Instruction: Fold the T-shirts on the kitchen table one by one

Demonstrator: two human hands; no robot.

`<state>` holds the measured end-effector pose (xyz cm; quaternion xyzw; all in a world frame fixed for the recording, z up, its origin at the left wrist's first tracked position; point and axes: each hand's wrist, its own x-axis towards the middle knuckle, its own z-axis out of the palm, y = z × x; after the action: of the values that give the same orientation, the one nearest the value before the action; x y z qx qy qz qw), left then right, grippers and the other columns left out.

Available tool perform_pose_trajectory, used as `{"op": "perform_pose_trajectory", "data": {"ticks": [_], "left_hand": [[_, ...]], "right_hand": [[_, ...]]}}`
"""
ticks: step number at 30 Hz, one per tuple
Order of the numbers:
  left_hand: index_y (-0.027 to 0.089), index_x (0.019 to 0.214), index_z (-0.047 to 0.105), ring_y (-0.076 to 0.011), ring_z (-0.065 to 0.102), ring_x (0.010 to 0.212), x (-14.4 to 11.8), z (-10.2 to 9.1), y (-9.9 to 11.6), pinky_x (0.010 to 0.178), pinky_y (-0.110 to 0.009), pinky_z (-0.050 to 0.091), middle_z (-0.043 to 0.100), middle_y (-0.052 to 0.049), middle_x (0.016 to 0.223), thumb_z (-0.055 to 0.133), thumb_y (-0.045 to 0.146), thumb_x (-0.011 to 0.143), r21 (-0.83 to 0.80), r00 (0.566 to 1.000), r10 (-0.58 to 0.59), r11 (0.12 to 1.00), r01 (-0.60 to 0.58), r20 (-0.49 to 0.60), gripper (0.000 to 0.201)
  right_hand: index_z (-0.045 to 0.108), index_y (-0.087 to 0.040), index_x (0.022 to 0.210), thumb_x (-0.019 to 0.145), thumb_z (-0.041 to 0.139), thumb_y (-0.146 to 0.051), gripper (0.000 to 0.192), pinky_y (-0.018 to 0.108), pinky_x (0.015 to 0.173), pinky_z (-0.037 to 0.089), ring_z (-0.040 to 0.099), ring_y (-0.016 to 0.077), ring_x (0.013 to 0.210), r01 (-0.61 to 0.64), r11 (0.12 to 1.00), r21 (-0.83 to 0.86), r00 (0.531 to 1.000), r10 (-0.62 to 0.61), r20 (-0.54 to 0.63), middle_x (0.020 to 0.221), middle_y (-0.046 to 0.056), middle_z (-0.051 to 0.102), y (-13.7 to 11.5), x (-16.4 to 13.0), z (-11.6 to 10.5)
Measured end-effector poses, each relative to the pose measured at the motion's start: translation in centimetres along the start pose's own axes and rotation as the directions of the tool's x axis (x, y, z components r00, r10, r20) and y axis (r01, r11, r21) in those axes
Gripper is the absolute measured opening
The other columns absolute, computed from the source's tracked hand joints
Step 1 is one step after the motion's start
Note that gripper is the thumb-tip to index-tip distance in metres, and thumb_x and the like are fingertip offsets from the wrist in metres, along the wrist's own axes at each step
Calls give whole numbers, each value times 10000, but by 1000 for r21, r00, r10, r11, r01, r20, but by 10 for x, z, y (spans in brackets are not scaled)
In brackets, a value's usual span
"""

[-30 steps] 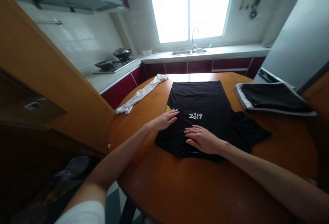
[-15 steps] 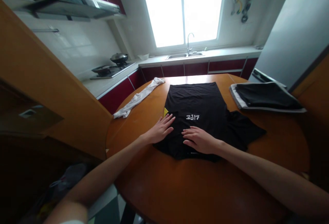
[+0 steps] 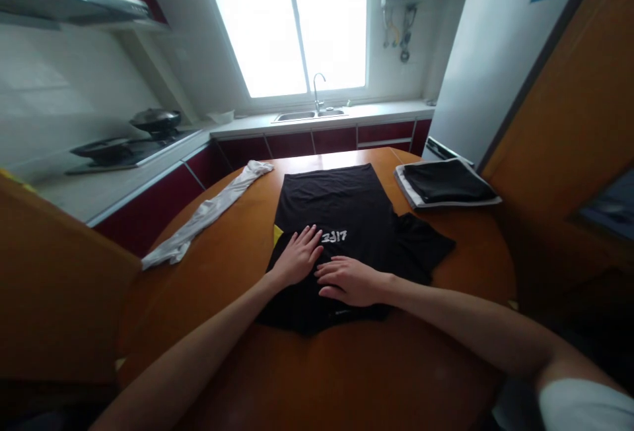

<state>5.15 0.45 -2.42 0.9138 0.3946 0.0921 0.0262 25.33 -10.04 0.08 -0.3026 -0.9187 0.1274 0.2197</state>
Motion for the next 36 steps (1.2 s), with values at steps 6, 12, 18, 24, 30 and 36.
{"op": "perform_pose_trajectory", "data": {"ticks": [6,12,18,24,30,36], "left_hand": [[214,1555,411,-288,250,1536,3,3,-6,1213,-554,271,305,-96,1648,324,425,1044,47,1000,-2,999,2,-1,560],[208,1559,407,-288,242,1539,6,9,-11,1209,-551,276,292,-95,1651,306,453,1044,75,1000,7,997,-7,3,580],[205,1570,390,-284,235,1541,8,8,-10,1212,-543,272,280,-90,1653,300,467,1048,95,1000,-9,995,8,13,592],[189,1568,395,-291,238,1540,9,11,-13,1215,-546,267,279,-93,1652,308,473,1048,86,1000,2,996,-2,5,598],[214,1564,405,-286,257,1534,9,12,-14,1217,-537,269,301,-84,1647,324,484,1044,64,1000,1,998,0,-12,591],[205,1564,404,-284,257,1534,8,8,-11,1219,-536,264,301,-89,1647,327,488,1043,52,1000,-12,999,12,0,598]], "right_hand": [[743,-178,1058,1045,479,-432,366,332,1090,420,642,202,1212,26,999,-36,1000,-26,-5,1245,98,722,3,3,-2],[734,-200,1059,1051,472,-419,341,273,992,465,678,178,1090,-171,984,-42,976,164,-141,1146,76,742,4,5,-23],[758,-229,1059,989,573,-368,242,236,788,479,703,184,926,-695,709,-124,717,668,-198,1019,51,761,35,-20,-104],[773,-161,994,861,722,-337,226,235,722,481,708,219,915,-934,293,-206,322,938,-125,1036,118,763,81,-91,-171],[754,-113,904,783,820,-304,236,273,676,518,719,236,773,-975,138,-175,134,990,31,812,121,747,102,-114,-172],[715,-108,901,693,896,-319,347,283,537,514,665,204,587,-988,87,-127,78,994,76,686,83,704,123,-113,-158]]}}
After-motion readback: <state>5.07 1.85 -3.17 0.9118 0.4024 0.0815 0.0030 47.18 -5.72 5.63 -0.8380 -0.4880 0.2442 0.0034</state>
